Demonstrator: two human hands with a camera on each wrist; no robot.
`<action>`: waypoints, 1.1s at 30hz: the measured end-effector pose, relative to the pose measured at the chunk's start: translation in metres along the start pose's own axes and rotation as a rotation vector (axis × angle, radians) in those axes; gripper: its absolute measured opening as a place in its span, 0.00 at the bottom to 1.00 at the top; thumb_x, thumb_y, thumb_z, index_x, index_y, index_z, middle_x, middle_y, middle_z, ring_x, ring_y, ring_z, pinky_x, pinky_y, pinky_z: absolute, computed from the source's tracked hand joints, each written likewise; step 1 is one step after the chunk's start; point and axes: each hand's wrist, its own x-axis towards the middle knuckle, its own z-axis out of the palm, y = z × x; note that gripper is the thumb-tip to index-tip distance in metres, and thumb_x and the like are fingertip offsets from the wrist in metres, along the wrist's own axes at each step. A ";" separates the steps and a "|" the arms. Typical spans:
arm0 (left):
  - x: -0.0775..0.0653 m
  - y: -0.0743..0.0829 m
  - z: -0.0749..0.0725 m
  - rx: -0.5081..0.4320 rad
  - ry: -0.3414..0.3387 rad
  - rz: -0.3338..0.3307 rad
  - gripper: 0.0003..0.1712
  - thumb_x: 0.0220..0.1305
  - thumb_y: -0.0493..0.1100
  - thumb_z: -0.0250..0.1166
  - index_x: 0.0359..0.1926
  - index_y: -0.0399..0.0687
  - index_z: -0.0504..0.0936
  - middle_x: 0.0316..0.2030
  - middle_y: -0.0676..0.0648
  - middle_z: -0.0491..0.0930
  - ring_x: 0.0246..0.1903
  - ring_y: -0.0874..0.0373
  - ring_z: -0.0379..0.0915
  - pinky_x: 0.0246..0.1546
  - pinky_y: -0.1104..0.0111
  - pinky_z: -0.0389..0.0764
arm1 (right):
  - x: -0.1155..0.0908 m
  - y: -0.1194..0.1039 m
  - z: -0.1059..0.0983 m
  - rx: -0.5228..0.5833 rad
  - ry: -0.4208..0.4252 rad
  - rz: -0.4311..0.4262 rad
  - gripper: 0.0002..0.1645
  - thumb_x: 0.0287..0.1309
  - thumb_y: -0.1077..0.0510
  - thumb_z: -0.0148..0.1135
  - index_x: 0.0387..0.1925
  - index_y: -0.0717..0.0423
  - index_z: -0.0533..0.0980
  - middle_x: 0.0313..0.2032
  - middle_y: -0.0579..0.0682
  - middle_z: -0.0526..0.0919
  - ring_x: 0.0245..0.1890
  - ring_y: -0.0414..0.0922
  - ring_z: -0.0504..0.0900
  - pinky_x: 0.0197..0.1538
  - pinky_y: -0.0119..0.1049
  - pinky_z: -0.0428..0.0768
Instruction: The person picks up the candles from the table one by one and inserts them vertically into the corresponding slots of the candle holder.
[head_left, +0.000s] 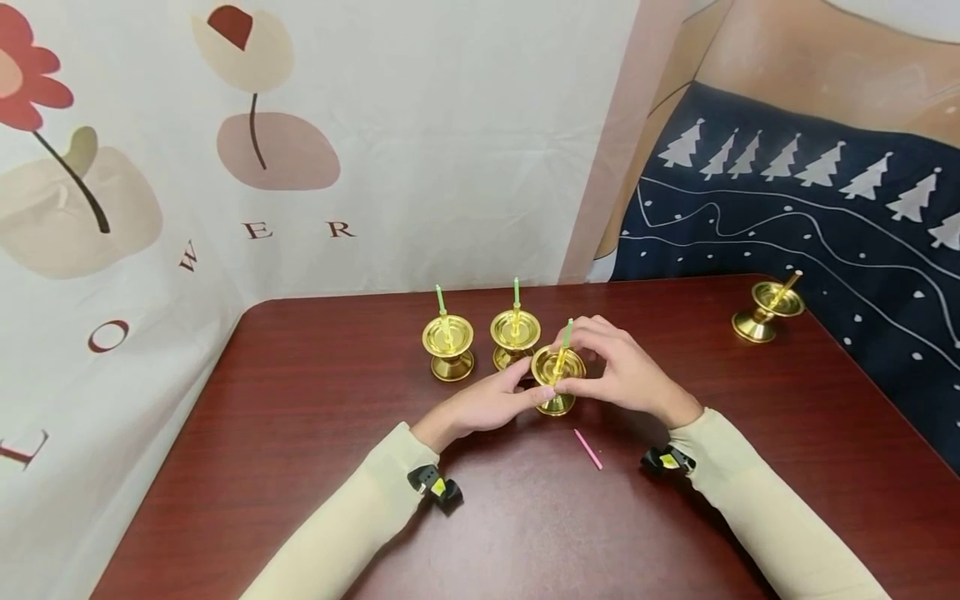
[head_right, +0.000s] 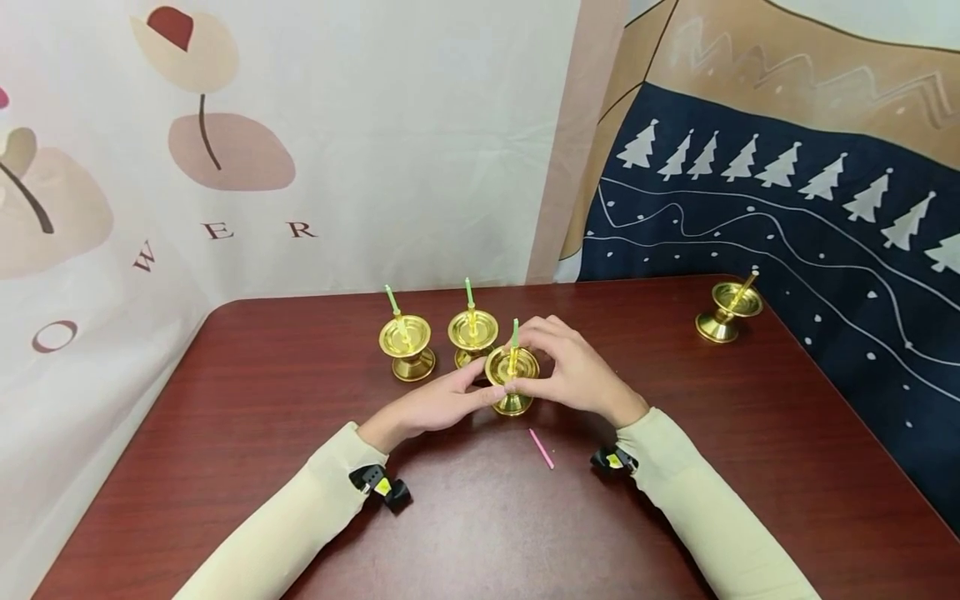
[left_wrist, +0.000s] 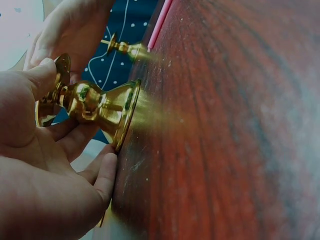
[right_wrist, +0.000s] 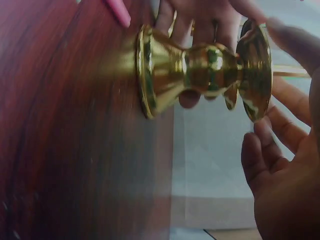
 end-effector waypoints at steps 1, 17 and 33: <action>0.000 0.000 0.000 -0.001 -0.001 0.002 0.33 0.85 0.58 0.60 0.81 0.49 0.69 0.72 0.46 0.77 0.69 0.55 0.71 0.72 0.55 0.70 | -0.001 0.002 -0.001 0.000 -0.021 0.007 0.24 0.56 0.52 0.88 0.53 0.46 0.87 0.53 0.41 0.84 0.50 0.45 0.78 0.45 0.46 0.82; 0.001 -0.002 0.001 0.075 0.020 -0.045 0.42 0.80 0.56 0.67 0.84 0.44 0.64 0.79 0.37 0.68 0.75 0.41 0.68 0.76 0.51 0.69 | -0.006 0.024 -0.017 0.024 0.002 0.160 0.35 0.61 0.59 0.84 0.68 0.51 0.80 0.56 0.48 0.85 0.44 0.49 0.84 0.43 0.44 0.84; -0.001 0.001 0.000 0.066 0.013 -0.072 0.40 0.80 0.52 0.67 0.84 0.45 0.65 0.81 0.44 0.68 0.78 0.41 0.65 0.78 0.52 0.65 | -0.016 0.034 -0.058 -0.093 0.250 0.320 0.32 0.67 0.61 0.79 0.69 0.57 0.78 0.60 0.58 0.86 0.49 0.47 0.87 0.49 0.36 0.84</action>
